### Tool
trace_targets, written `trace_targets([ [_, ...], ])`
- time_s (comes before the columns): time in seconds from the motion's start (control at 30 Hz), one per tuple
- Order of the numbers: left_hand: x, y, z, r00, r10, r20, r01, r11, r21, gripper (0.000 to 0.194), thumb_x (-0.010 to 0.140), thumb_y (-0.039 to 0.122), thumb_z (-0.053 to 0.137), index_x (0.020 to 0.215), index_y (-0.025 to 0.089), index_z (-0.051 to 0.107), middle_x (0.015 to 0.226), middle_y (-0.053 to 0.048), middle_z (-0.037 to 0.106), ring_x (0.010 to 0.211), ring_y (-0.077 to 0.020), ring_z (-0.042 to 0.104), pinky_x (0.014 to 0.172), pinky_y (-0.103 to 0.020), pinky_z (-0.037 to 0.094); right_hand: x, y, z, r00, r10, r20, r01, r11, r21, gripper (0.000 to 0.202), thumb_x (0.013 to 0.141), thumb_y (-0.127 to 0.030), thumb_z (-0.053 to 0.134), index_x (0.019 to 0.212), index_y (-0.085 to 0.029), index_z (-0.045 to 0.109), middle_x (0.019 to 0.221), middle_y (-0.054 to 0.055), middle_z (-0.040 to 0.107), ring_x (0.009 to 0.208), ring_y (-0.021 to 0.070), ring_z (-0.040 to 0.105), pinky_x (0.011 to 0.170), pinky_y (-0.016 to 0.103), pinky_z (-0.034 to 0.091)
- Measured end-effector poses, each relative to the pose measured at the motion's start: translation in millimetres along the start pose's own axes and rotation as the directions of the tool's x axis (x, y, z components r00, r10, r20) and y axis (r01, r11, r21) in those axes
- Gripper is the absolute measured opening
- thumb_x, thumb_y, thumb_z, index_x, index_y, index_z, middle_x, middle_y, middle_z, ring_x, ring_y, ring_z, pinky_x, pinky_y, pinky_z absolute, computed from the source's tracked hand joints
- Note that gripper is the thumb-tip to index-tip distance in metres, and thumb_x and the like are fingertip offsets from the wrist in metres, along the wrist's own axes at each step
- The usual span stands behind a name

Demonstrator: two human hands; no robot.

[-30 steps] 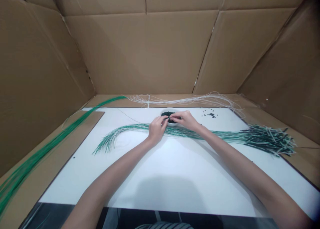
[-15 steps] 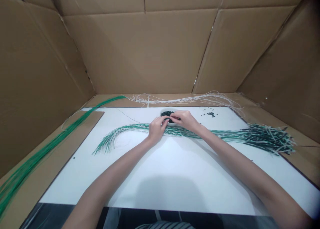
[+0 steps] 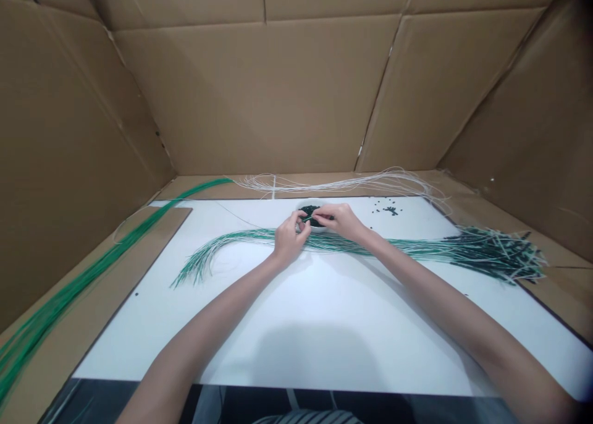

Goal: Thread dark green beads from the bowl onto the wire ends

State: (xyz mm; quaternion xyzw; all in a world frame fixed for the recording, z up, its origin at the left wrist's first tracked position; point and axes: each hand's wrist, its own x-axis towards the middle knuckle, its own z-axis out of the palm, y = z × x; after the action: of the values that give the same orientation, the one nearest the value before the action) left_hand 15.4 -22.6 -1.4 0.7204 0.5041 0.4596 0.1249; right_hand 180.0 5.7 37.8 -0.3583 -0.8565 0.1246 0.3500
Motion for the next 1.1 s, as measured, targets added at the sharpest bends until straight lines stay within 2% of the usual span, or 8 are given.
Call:
trace_targets([
  [0.23, 1.4, -3.9, 2.4, 0.996, 0.048, -0.076, -0.047, 0.999, 0.022, 0.018, 0.085, 0.029, 0.043, 0.088, 0.019, 0.057, 0.073, 0.001, 0.059, 0.064, -0.0099, 0.051, 0.063, -0.02, 0.037, 0.0, 11.9, 1.0, 0.988, 0.138, -0.07, -0.122, 0.973, 0.194, 0.024, 0.076, -0.032, 0.055, 0.092, -0.021, 0.069, 0.084, 0.005, 0.063, 0.078, 0.0171, 0.059, 0.074, 0.03, 0.046],
  [0.37, 1.3, -3.0, 1.7, 0.996, 0.058, -0.075, -0.056, 0.998, 0.024, 0.017, 0.085, 0.028, 0.044, 0.087, 0.018, 0.057, 0.073, 0.001, 0.059, 0.065, -0.0097, 0.051, 0.063, -0.02, 0.037, -0.9, 19.9, 4.2, 0.982, 0.19, -0.004, -0.179, 0.932, 0.315, 0.026, 0.075, -0.03, 0.055, 0.094, -0.019, 0.069, 0.088, 0.006, 0.064, 0.082, 0.0179, 0.06, 0.078, 0.032, 0.047],
  [0.5, 1.3, -2.2, 0.8, 0.997, 0.053, -0.06, -0.051, 0.998, 0.037, 0.017, 0.085, 0.029, 0.044, 0.088, 0.019, 0.057, 0.074, 0.001, 0.059, 0.065, -0.0096, 0.051, 0.063, -0.02, 0.037, -1.3, 18.0, 3.6, 0.979, 0.202, 0.022, -0.196, 0.909, 0.368, 0.026, 0.072, -0.029, 0.059, 0.094, -0.018, 0.069, 0.091, 0.006, 0.067, 0.085, 0.0188, 0.06, 0.082, 0.033, 0.046],
  [0.73, 1.3, -2.8, 2.0, 0.997, 0.063, -0.054, -0.061, 0.997, 0.041, 0.018, 0.086, 0.029, 0.042, 0.089, 0.018, 0.057, 0.074, 0.0, 0.059, 0.066, -0.01, 0.051, 0.064, -0.02, 0.037, -2.9, 13.3, 3.8, 0.948, 0.305, 0.096, -0.312, 0.82, 0.48, 0.032, 0.067, -0.033, 0.063, 0.093, -0.016, 0.068, 0.079, 0.006, 0.07, 0.071, 0.0185, 0.064, 0.076, 0.036, 0.05],
  [0.93, 0.7, -2.8, 3.0, 0.993, 0.097, -0.073, -0.096, 0.995, 0.025, 0.019, 0.086, 0.031, 0.042, 0.088, 0.019, 0.057, 0.075, 0.0, 0.06, 0.067, -0.0099, 0.052, 0.064, -0.02, 0.038, -2.7, 7.7, 3.1, 0.93, 0.358, 0.085, -0.332, 0.719, 0.61, 0.027, 0.062, -0.032, 0.067, 0.08, -0.014, 0.063, 0.073, 0.006, 0.069, 0.072, 0.0186, 0.065, 0.075, 0.035, 0.049],
  [1.1, 0.4, -3.0, 3.1, 0.989, 0.119, -0.085, -0.118, 0.993, 0.014, 0.02, 0.086, 0.031, 0.041, 0.088, 0.019, 0.057, 0.075, 0.0, 0.06, 0.066, -0.0099, 0.051, 0.064, -0.02, 0.038, -2.7, 9.4, 2.3, 0.94, 0.331, 0.079, -0.311, 0.742, 0.594, 0.024, 0.062, -0.034, 0.066, 0.075, -0.014, 0.065, 0.071, 0.005, 0.068, 0.07, 0.018, 0.064, 0.076, 0.035, 0.048],
])
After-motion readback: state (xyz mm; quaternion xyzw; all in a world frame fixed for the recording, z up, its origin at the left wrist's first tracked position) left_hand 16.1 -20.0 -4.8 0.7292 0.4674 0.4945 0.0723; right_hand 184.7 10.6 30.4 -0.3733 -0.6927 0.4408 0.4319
